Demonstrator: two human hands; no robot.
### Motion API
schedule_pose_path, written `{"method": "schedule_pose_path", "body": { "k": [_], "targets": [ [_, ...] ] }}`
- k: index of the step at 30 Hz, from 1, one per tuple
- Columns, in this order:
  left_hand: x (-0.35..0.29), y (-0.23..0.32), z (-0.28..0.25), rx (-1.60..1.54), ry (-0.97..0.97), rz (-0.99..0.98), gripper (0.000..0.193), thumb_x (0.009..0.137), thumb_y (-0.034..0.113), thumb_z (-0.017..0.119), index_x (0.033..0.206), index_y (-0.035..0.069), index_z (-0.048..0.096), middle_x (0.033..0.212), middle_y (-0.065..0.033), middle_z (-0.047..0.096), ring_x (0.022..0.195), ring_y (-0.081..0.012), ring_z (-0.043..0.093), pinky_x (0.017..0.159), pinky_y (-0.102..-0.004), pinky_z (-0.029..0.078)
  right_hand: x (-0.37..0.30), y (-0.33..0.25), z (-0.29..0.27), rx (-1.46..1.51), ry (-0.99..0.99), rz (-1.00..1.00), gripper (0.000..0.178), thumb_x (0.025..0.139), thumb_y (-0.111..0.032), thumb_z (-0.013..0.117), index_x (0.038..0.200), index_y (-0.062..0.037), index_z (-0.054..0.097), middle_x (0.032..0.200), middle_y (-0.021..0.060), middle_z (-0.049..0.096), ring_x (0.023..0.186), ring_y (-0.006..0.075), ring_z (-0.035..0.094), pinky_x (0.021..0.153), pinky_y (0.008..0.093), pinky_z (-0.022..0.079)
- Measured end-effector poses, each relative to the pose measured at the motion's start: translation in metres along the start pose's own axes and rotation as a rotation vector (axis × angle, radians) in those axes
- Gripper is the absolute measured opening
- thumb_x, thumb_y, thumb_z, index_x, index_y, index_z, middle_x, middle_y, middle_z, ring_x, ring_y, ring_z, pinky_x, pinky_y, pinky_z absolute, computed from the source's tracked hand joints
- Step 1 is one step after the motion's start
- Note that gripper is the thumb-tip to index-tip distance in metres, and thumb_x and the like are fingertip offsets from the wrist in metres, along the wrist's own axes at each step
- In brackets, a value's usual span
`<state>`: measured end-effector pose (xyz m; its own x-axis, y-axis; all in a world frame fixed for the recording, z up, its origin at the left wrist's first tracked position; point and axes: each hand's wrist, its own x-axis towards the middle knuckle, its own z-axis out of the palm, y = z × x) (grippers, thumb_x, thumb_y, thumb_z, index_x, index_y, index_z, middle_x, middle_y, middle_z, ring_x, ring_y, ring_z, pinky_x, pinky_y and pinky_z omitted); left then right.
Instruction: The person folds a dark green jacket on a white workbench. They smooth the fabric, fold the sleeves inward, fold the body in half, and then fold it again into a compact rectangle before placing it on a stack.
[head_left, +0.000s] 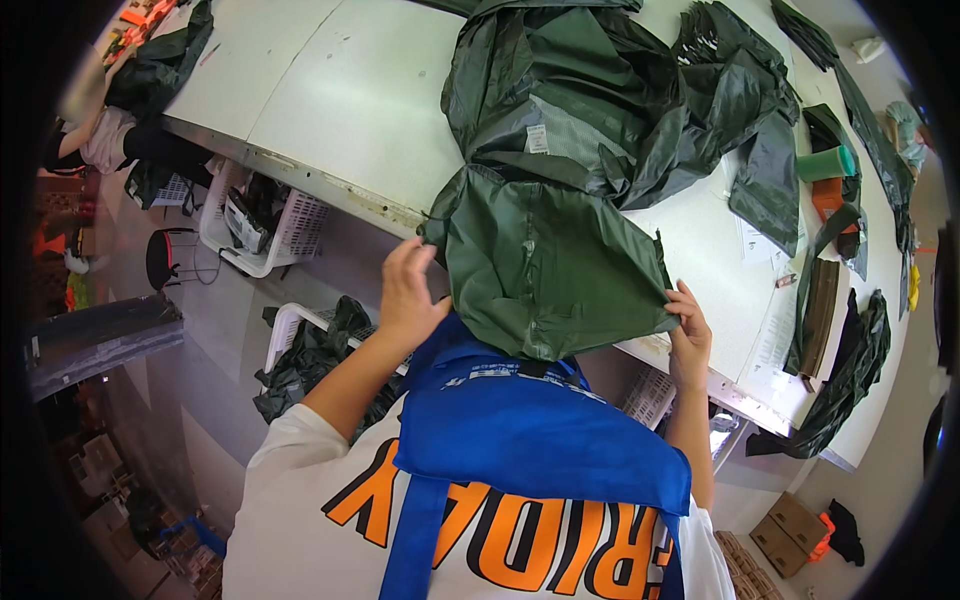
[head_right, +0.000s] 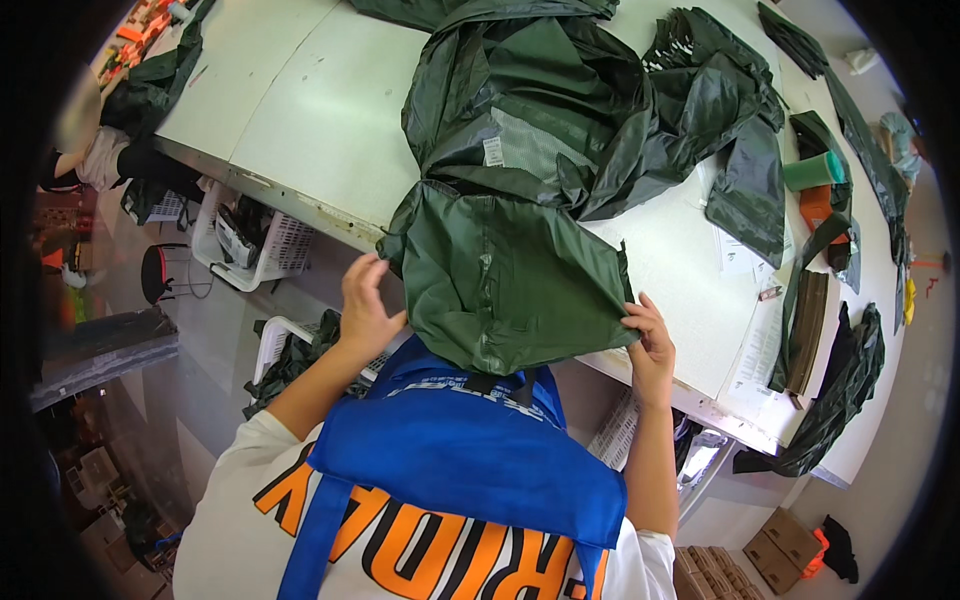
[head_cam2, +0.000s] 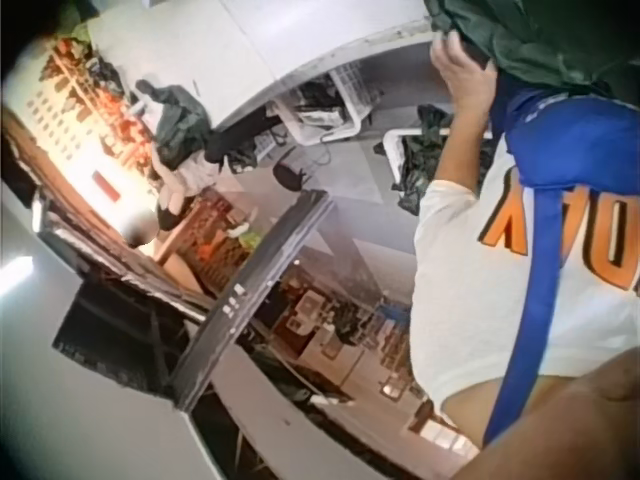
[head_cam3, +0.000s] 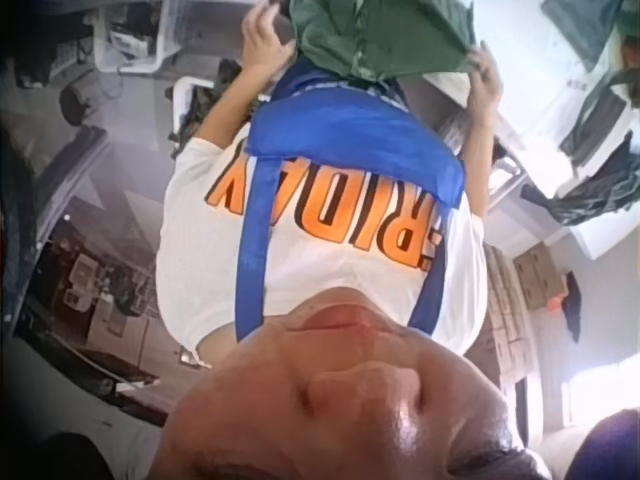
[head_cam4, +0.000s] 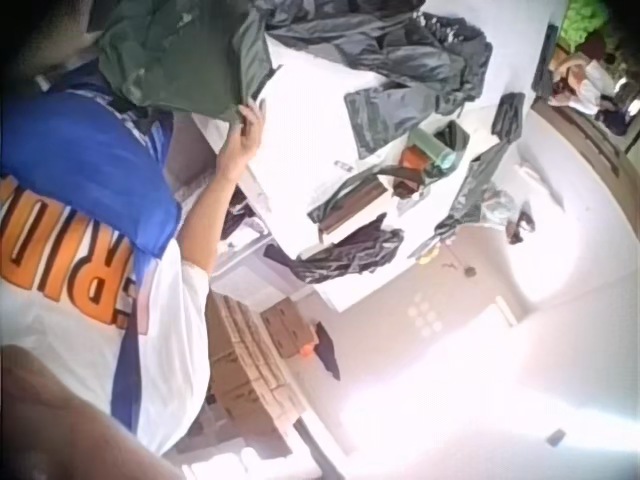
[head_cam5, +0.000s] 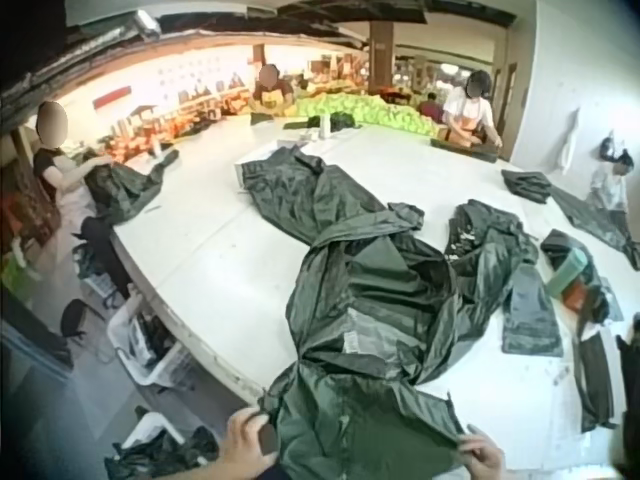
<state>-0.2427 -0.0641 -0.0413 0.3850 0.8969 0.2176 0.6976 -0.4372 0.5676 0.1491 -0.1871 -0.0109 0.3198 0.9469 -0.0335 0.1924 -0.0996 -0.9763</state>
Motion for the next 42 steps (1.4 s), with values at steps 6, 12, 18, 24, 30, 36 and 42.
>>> {"method": "schedule_pose_path", "body": {
  "k": [6,12,18,24,30,36,42],
  "targets": [
    [0.006,-0.020,0.010,0.137,-0.360,0.304,0.078,0.059,0.015,0.080,0.128,0.013,0.043,0.130,-0.0085,0.050,0.123,-0.0275,0.047,0.095,-0.0471,0.034,0.026,-0.017,0.005,0.010,-0.079,-0.009,0.012,0.089,-0.010,0.058,0.084,0.0008,0.059,0.097,0.0074,0.063,0.088,0.0131,0.055,0.080,0.0273,0.043],
    [0.027,-0.047,0.033,0.061,-0.157,0.233,0.064,0.065,0.005,0.074,0.122,0.008,0.045,0.121,-0.0131,0.055,0.110,-0.0334,0.054,0.090,-0.0424,0.043,0.074,0.001,-0.009,-0.944,-0.003,-0.007,0.023,0.079,-0.019,0.072,0.093,-0.0044,0.061,0.087,0.0119,0.062,0.086,0.0327,0.056,0.075,0.0390,0.045],
    [0.039,-0.027,0.006,-0.237,-0.353,0.065,0.020,0.077,0.001,0.063,0.095,0.006,0.066,0.110,-0.0110,0.060,0.100,-0.0297,0.060,0.083,-0.0356,0.049,0.009,-0.064,0.112,-0.649,-0.256,-0.485,0.034,0.076,-0.018,0.072,0.105,-0.0059,0.061,0.098,0.0118,0.062,0.096,0.0305,0.057,0.092,0.0417,0.040],
    [0.068,-0.046,-0.028,-0.367,-0.439,0.187,0.012,0.081,0.010,0.062,0.085,-0.001,0.065,0.093,-0.0127,0.061,0.093,-0.0294,0.058,0.082,-0.0365,0.047,0.013,-0.038,0.106,-0.540,-0.701,-0.207,0.016,0.078,-0.015,0.068,0.092,-0.0080,0.065,0.086,0.0070,0.066,0.090,0.0274,0.061,0.101,0.0458,0.036],
    [0.071,-0.064,-0.025,0.011,-0.262,0.212,0.010,0.075,0.008,0.065,0.075,-0.001,0.060,0.117,-0.0152,0.054,0.109,-0.0343,0.048,0.092,-0.0406,0.041,0.001,-0.021,0.109,-0.755,-1.214,0.260,0.023,0.083,-0.023,0.064,0.101,-0.0091,0.066,0.094,0.0141,0.066,0.097,0.0336,0.061,0.089,0.0413,0.047],
    [0.030,-0.039,0.015,-0.683,0.220,-0.846,0.057,0.078,0.013,0.074,0.126,0.004,0.043,0.142,-0.0192,0.030,0.111,-0.0266,0.049,0.083,-0.0372,0.045,0.015,-0.003,0.158,-1.007,-0.360,-0.381,0.057,0.082,-0.041,0.065,0.134,-0.0226,0.051,0.142,0.0070,0.043,0.132,0.0318,0.037,0.107,0.0538,0.029],
    [0.028,-0.024,0.010,-1.266,0.016,-1.095,0.029,0.085,0.010,0.067,0.112,0.003,0.057,0.092,-0.0037,0.067,0.074,-0.0131,0.059,0.064,-0.0278,0.047,0.016,0.016,0.160,-0.886,-0.386,-0.293,0.064,0.078,-0.036,0.070,0.136,-0.0205,0.048,0.146,0.0058,0.038,0.136,0.0292,0.032,0.108,0.0529,0.023]
  ]
}}
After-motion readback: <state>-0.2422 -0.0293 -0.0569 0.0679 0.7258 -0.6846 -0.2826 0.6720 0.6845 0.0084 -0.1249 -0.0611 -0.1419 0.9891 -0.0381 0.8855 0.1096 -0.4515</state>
